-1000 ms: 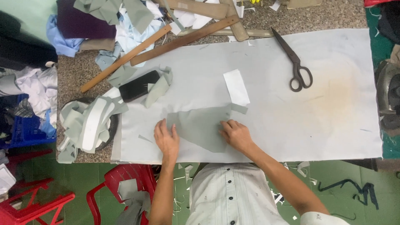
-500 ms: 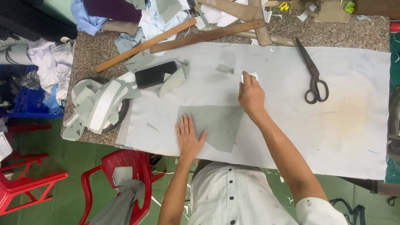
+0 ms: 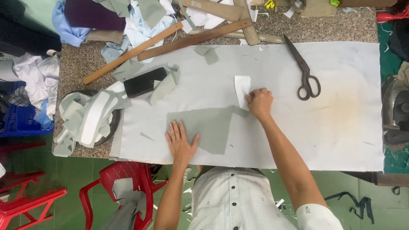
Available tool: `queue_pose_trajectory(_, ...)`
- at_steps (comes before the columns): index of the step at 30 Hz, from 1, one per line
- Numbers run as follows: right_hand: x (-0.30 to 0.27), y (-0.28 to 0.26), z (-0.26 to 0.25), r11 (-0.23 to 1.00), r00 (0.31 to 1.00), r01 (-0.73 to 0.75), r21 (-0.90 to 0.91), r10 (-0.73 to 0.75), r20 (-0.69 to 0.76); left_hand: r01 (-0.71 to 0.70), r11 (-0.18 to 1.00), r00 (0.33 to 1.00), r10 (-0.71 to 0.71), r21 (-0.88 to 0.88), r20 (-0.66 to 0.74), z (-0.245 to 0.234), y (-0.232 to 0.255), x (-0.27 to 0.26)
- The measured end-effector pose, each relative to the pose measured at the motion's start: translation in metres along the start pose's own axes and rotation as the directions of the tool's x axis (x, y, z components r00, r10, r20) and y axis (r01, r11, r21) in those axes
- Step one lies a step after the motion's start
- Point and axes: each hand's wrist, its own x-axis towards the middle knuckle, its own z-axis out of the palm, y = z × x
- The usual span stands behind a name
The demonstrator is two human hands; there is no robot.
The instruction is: The person irons a white fabric sheet on a workbench, then cuts a smaller white piece and a grey piece. They layer the pieces, iron them together, and use a ruler and chalk to mark lines on the grey fabric before cutting along the marks.
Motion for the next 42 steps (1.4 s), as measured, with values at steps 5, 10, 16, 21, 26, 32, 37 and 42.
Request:
queue_pose_trajectory(5, -0.030, -0.035, -0.115, 0.800, 0.987, -0.160, 0.578, 0.123, 0.103, -0.073, 0.971, 0.992, 0.047, -0.228, -0.114, -0.007, 0.006, -0.009)
queue_pose_trajectory(10, -0.088, -0.083, -0.134, 0.641, 0.931, -0.071, 0.764, -0.231, 0.281, -0.102, 0.728, 0.995, 0.080, -0.677, -0.064, 0.021, 0.040, -0.024)
queue_pose_trajectory(16, -0.145, -0.108, -0.086, 0.678, 0.847, -0.099, 0.729, -0.327, 0.420, 0.316, -0.072, 0.916, -0.237, -0.946, 0.324, -0.022, 0.058, -0.018)
queue_pose_trajectory(21, -0.160, -0.130, -0.120, 0.744, 0.797, -0.187, 0.641, -0.267, 0.542, 0.256, 0.106, 0.953, -0.194, -0.961, 0.233, -0.010, 0.039, -0.022)
queue_pose_trajectory(26, -0.155, -0.109, -0.099, 0.512, 0.628, -0.428, 0.745, -0.425, 0.652, 0.163, 0.155, 0.980, 0.086, -0.974, 0.178, -0.012, 0.024, -0.018)
queue_pose_trajectory(32, -0.148, -0.118, -0.120, 0.475, 0.699, -0.384, 0.792, -0.410, 0.586, 0.134, 0.308, 0.942, 0.256, -0.942, 0.218, -0.041, 0.027, -0.009)
queue_pose_trajectory(37, -0.136, -0.102, -0.084, 0.385, 0.777, -0.414, 0.825, -0.322, 0.540, 0.133, 0.166, 0.964, 0.206, -0.977, 0.166, -0.016, 0.030, -0.001)
queue_pose_trajectory(42, -0.135, -0.091, -0.064, 0.282, 0.792, -0.444, 0.851, -0.320, 0.519, 0.060, 0.169, 0.992, 0.100, -0.984, 0.078, -0.010, 0.036, -0.003)
